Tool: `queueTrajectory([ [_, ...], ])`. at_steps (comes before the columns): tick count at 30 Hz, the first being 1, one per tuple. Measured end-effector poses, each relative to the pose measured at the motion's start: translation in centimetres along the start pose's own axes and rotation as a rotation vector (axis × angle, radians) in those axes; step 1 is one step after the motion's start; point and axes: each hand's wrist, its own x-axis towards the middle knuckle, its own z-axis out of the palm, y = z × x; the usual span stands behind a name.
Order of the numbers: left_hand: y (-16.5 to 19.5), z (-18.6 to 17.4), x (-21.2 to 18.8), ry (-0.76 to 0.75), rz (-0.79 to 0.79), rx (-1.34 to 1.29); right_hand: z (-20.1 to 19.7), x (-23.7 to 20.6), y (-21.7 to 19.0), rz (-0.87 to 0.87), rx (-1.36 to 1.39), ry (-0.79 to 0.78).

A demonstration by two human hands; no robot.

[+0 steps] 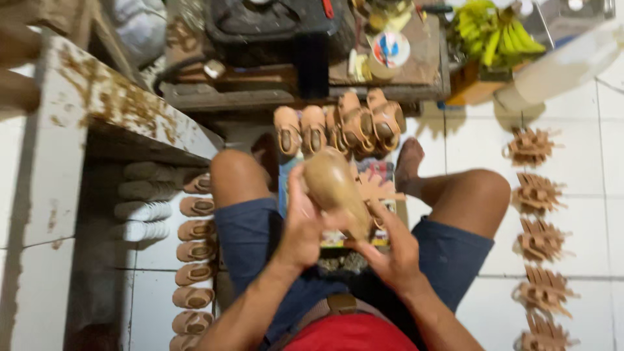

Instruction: The person sits on the floor and assembles sandals by hand. They pick up a sandal sole and a star-shaped strap piece, then press the strap into the sole to attach it. The person repeats this process for multiple sandals, placing the finished ones on a nearby box.

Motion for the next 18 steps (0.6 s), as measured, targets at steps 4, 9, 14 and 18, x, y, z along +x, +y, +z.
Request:
queueTrajectory([
  [4,-0.1,-3.2,1.6,0.181,-0.075,-0.034,-1.7,0.3,4.2,0.442,0.101,-0.086],
  [9,-1.2,-5.8,1.2,0.232,-0.138,-0.042,-1.8,-1.9,7.6,0.601,-0.414,-0.520],
  [14,-4.6,-5.2,0.0,0.121,-0.146,0.103,0.1,-2.3,9.5,0.224,-0.566,-0.505],
  [18,-6.0,-3.9,-1.5,-0.163,-0.192,0.523,-1.1,-0.1,10.8,0.208,-0.218,-0.481],
])
